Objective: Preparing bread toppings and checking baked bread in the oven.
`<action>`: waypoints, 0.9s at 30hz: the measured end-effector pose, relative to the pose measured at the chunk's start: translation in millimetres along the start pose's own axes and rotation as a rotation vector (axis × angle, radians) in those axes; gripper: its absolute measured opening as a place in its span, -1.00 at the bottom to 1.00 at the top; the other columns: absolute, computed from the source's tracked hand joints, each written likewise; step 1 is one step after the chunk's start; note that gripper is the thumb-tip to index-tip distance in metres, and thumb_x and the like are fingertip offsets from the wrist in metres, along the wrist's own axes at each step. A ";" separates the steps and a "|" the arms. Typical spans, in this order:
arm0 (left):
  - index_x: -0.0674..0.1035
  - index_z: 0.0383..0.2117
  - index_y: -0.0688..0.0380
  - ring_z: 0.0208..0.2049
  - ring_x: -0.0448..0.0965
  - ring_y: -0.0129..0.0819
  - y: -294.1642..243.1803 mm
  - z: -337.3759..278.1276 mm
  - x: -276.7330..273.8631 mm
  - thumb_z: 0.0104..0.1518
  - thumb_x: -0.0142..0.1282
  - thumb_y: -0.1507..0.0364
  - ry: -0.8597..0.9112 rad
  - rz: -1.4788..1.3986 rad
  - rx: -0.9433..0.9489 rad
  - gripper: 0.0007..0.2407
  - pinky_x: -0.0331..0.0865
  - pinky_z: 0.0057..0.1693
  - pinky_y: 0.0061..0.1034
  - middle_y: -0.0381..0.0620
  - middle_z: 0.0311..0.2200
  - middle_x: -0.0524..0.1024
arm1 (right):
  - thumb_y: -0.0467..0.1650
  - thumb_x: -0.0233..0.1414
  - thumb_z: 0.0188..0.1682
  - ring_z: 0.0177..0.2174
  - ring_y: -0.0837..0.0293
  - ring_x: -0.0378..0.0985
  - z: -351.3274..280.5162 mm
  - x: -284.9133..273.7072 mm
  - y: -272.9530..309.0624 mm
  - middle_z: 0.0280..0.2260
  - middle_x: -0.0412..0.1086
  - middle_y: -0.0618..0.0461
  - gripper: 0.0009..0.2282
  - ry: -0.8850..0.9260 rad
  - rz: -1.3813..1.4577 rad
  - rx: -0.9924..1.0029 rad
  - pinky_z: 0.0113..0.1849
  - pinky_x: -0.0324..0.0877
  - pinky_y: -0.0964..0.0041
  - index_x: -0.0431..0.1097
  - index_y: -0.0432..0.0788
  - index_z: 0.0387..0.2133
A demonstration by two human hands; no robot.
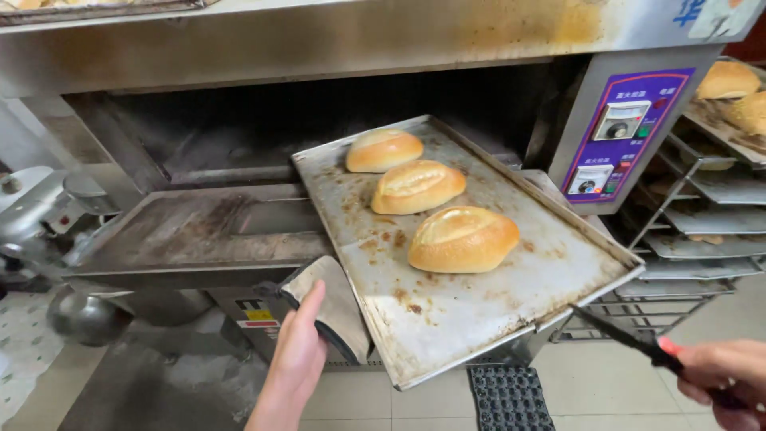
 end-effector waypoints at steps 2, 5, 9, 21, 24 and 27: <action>0.55 0.03 0.34 0.04 0.58 -0.27 -5.3 11.5 -7.0 0.24 -0.03 0.28 0.031 -0.003 0.011 -0.63 0.38 0.15 -0.29 -0.04 0.02 0.61 | -0.16 0.05 0.07 -0.78 0.02 0.08 6.4 7.5 -32.4 -0.78 -0.04 -0.02 -0.52 0.136 0.087 0.081 -0.68 -0.10 0.14 0.26 -0.32 -0.69; 0.55 0.03 0.34 0.04 0.57 -0.29 -18.5 23.3 -22.4 0.27 -0.03 0.28 0.070 0.018 0.042 -0.64 0.37 0.16 -0.33 -0.03 0.03 0.60 | -0.12 -0.01 0.09 -0.71 0.05 0.06 3.5 33.9 -54.2 -0.61 0.19 -0.16 -0.47 0.183 0.269 0.098 -0.59 -0.04 0.09 0.03 -0.18 -0.77; 0.53 0.04 0.33 0.03 0.55 -0.25 -44.7 17.7 -66.2 0.30 -0.05 0.28 0.034 -0.051 0.080 -0.65 0.36 0.15 -0.30 0.00 0.03 0.57 | -0.16 -0.08 0.13 -0.56 0.03 0.19 -9.0 67.4 -55.1 -0.52 0.22 -0.24 -0.60 -0.051 0.278 0.124 -0.47 0.13 0.11 0.17 -0.25 -0.51; 0.37 0.25 0.15 0.19 0.45 -0.16 -105.4 -56.7 -177.9 0.33 -0.24 0.26 -0.193 -0.125 0.203 -0.58 0.28 0.26 -0.18 -0.05 0.22 0.44 | -0.17 -0.10 0.11 -0.49 0.08 0.23 -99.2 269.4 14.1 -0.41 0.26 -0.11 -0.62 -0.050 0.622 0.151 -0.46 0.17 0.17 0.29 -0.33 -0.23; 0.33 0.29 0.12 0.24 0.40 -0.16 -104.4 -49.7 -186.3 0.33 -0.28 0.25 -0.199 -0.124 0.225 -0.57 0.25 0.29 -0.18 -0.07 0.27 0.39 | -0.15 -0.06 0.11 -0.48 0.10 0.27 -111.3 311.1 63.4 -0.40 0.29 -0.05 -0.62 0.128 0.619 0.052 -0.54 0.16 0.19 0.27 -0.31 -0.27; 0.32 0.30 0.10 0.22 0.38 -0.11 -86.1 -23.9 -235.3 0.31 -0.26 0.19 -0.238 -0.084 0.188 -0.54 0.24 0.27 -0.13 -0.04 0.25 0.37 | -0.18 -0.07 0.09 -0.53 0.14 0.24 -121.6 342.9 126.8 -0.44 0.29 0.00 -0.67 0.159 0.602 -0.054 -0.64 0.10 0.27 0.22 -0.24 -0.39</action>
Point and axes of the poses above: each hand's wrist, its own z-axis towards the middle knuckle, its own x-axis out of the palm, y = z × x, the point moved 8 cm from there along z, towards the middle knuckle
